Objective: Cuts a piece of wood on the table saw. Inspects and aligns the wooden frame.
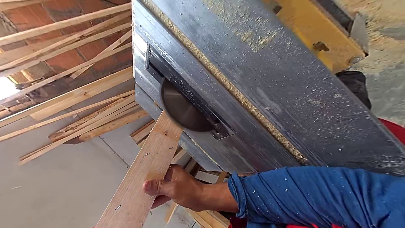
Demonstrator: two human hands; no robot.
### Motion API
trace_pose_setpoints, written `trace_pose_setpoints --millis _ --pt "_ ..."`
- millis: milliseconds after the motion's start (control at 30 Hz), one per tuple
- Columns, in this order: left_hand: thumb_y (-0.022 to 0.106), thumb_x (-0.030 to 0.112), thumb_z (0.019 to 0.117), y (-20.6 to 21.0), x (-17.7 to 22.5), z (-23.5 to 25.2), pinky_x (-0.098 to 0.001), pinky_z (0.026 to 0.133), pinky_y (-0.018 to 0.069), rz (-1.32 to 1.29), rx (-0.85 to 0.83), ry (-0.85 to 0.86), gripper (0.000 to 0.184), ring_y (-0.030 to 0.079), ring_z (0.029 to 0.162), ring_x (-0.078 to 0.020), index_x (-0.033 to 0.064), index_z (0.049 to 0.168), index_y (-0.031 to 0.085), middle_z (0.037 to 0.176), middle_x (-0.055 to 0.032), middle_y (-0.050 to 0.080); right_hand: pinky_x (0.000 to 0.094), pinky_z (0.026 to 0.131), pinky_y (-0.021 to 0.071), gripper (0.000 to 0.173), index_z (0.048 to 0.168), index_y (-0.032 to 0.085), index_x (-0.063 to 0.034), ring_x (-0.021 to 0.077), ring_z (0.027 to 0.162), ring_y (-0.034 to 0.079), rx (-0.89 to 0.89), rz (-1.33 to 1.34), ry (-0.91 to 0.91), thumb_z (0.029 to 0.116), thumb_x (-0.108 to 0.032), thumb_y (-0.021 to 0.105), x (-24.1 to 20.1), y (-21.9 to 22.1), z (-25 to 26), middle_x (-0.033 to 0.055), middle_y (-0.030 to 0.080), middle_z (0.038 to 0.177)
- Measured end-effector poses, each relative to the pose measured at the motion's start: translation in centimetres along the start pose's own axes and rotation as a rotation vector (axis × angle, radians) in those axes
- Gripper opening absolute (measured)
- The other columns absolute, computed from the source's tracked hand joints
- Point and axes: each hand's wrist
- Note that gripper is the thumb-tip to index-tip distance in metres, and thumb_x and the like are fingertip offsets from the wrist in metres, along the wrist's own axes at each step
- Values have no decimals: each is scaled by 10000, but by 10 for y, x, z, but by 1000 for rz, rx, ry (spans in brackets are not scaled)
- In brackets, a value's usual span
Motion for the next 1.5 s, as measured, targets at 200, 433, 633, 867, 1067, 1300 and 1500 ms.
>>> trace_pose_setpoints --millis 200,433,633,867,1067,1300,1500 --pt "617 351 987 20 16 15 -366 709 631 130 -309 203 418 719 970 -201 9 1227 591 1135 -94 703 419 825 656 264 1245 546 44 237 965 756 -18 72 -12 1062 -146 550 -26 -4 -5 130 746 1047" --pt "551 244 994 17 5 28 -374 671 627 138 -337 249 352 720 929 -225 -3 1242 590 1127 -125 693 429 815 661 273 1245 539 47 254 949 762 -8 108 -26 1060 -153 557 -32 -10 -3 141 749 1039" --pt "559 247 987 24 0 29 -376 676 629 145 -325 255 360 720 942 -231 -18 1231 578 1122 -129 692 427 799 664 296 1266 520 48 259 936 763 14 109 -39 1052 -151 574 -34 -15 0 147 746 1042" --pt "563 282 989 26 1 21 -400 656 623 127 -294 212 376 716 945 -250 3 1242 560 1134 -129 683 431 770 666 284 1254 528 50 257 907 765 41 115 -70 1049 -141 573 -29 -17 1 144 748 1020" --pt "569 294 989 8 2 18 -361 685 627 115 -315 179 359 719 939 -202 21 1222 581 1115 -96 696 424 827 654 299 1279 516 33 234 973 751 5 83 8 1037 -123 592 -22 1 -9 125 733 1075" --pt "499 168 999 -17 12 51 -136 786 566 200 -439 191 300 674 931 50 41 1267 541 1107 112 683 425 844 653 287 1275 504 58 246 963 756 48 165 -34 1056 -121 556 -28 -5 -9 146 735 1064" --pt "627 280 967 37 20 48 -355 727 623 99 -415 204 368 714 925 -200 -16 1183 588 1075 -106 700 431 825 658 251 1249 521 37 248 944 762 49 196 -59 1064 -131 541 -34 -5 -10 132 747 1040"
Point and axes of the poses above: each hand's wrist, its own z-axis towards the middle knuckle, its own y-axis out of the palm, x = y × z
